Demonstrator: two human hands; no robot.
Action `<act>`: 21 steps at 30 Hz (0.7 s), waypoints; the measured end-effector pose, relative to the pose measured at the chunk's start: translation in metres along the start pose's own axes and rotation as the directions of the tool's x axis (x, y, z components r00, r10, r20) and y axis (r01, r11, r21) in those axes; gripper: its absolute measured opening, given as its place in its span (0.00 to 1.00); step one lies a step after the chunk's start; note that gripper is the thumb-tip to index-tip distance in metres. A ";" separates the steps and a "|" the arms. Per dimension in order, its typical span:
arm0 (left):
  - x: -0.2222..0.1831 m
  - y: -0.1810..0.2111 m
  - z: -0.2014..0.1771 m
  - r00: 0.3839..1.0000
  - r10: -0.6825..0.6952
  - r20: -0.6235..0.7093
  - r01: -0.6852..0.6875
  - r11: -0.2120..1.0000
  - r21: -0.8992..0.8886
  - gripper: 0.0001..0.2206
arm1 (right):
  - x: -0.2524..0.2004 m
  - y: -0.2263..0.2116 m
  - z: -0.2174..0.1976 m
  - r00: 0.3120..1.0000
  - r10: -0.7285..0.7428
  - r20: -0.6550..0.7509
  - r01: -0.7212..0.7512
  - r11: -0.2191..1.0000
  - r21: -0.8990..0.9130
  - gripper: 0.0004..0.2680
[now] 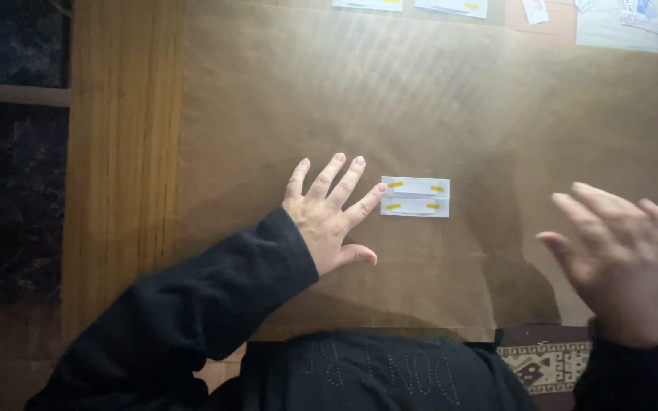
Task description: Arranging small labels on a brown paper sheet, cutting them with scissors, and folding the sheet.
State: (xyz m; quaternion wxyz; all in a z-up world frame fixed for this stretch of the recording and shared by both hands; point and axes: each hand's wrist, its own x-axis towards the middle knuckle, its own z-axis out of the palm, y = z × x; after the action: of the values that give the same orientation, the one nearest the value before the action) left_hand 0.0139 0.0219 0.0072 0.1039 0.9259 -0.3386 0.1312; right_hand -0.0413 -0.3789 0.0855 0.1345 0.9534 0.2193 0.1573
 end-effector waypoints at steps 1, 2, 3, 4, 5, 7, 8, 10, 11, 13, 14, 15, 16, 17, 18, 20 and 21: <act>0.000 -0.001 0.000 1.000 0.002 0.000 -0.002 1.000 0.002 0.46 | -0.014 0.004 0.001 0.992 0.122 0.015 -0.120 0.988 -0.102 0.17; 0.000 -0.001 -0.001 1.000 0.007 -0.002 -0.007 1.000 0.003 0.46 | -0.031 0.016 0.012 0.992 0.126 0.013 -0.124 0.987 -0.104 0.17; 0.001 0.000 -0.002 1.000 -0.009 0.018 0.009 1.000 0.018 0.49 | -0.051 0.028 0.022 0.975 0.216 0.041 -0.217 0.976 0.007 0.18; 0.001 0.001 -0.002 0.999 -0.025 0.038 0.023 0.999 0.034 0.52 | -0.071 0.039 0.032 0.950 0.302 0.076 -0.309 0.944 0.116 0.19; 0.001 0.000 -0.003 0.999 -0.014 0.035 0.013 1.000 0.028 0.52 | -0.090 0.045 0.037 0.947 0.311 0.078 -0.318 0.942 0.107 0.19; 0.002 -0.001 -0.004 0.999 -0.029 0.046 0.026 0.998 0.060 0.57 | -0.130 0.058 0.045 0.882 0.467 0.061 -0.471 0.869 0.154 0.17; 0.001 -0.001 -0.005 0.999 -0.018 0.042 0.016 0.998 0.053 0.57 | -0.143 0.064 0.048 0.878 0.476 0.060 -0.479 0.866 0.144 0.17; 0.002 -0.002 -0.008 0.999 -0.012 0.030 0.009 0.995 0.096 0.58 | -0.172 0.074 0.052 0.861 0.500 0.093 -0.509 0.849 0.141 0.18; 0.002 -0.002 -0.007 1.000 0.002 0.028 -0.005 0.996 0.089 0.58 | -0.182 0.077 0.056 0.854 0.511 0.094 -0.520 0.844 0.131 0.18; 0.001 -0.003 -0.005 0.999 -0.017 0.039 0.013 0.995 0.096 0.59 | -0.202 0.082 0.064 0.788 0.585 0.192 -0.609 0.787 0.100 0.19; 0.001 -0.002 -0.004 0.999 -0.006 0.038 0.003 0.996 0.091 0.59 | -0.198 0.079 0.061 0.781 0.594 0.192 -0.617 0.781 0.094 0.19; 0.001 -0.002 -0.003 0.999 -0.013 0.048 0.009 0.996 0.087 0.59 | -0.193 0.076 0.059 0.715 0.645 0.270 -0.686 0.723 0.086 0.20; 0.001 -0.003 -0.003 0.998 -0.020 0.057 0.016 0.996 0.082 0.59 | -0.188 0.073 0.057 0.639 0.687 0.346 -0.748 0.659 0.073 0.22; 0.002 -0.002 -0.003 0.998 -0.017 0.059 0.012 0.996 0.083 0.59 | -0.199 0.079 0.064 0.636 0.689 0.347 -0.751 0.656 0.073 0.22; 0.003 -0.002 -0.003 0.999 -0.004 0.041 0.000 0.996 0.091 0.59 | -0.209 0.083 0.071 0.686 0.659 0.307 -0.712 0.695 0.099 0.21; 0.004 -0.003 -0.006 0.999 -0.011 0.036 0.007 0.993 0.116 0.59 | -0.222 0.086 0.082 0.745 0.609 0.272 -0.658 0.739 0.145 0.20; 0.003 -0.003 -0.007 1.000 -0.008 0.024 0.006 0.995 0.102 0.58 | -0.223 0.089 0.088 0.807 0.556 0.198 -0.590 0.772 0.236 0.19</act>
State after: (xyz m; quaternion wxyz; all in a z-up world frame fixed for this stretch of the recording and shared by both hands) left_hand 0.0166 0.0241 0.0146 0.0526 0.9328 -0.3294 0.1367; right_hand -0.1664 -0.5754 -0.0192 -0.0468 0.9913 -0.0700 0.1013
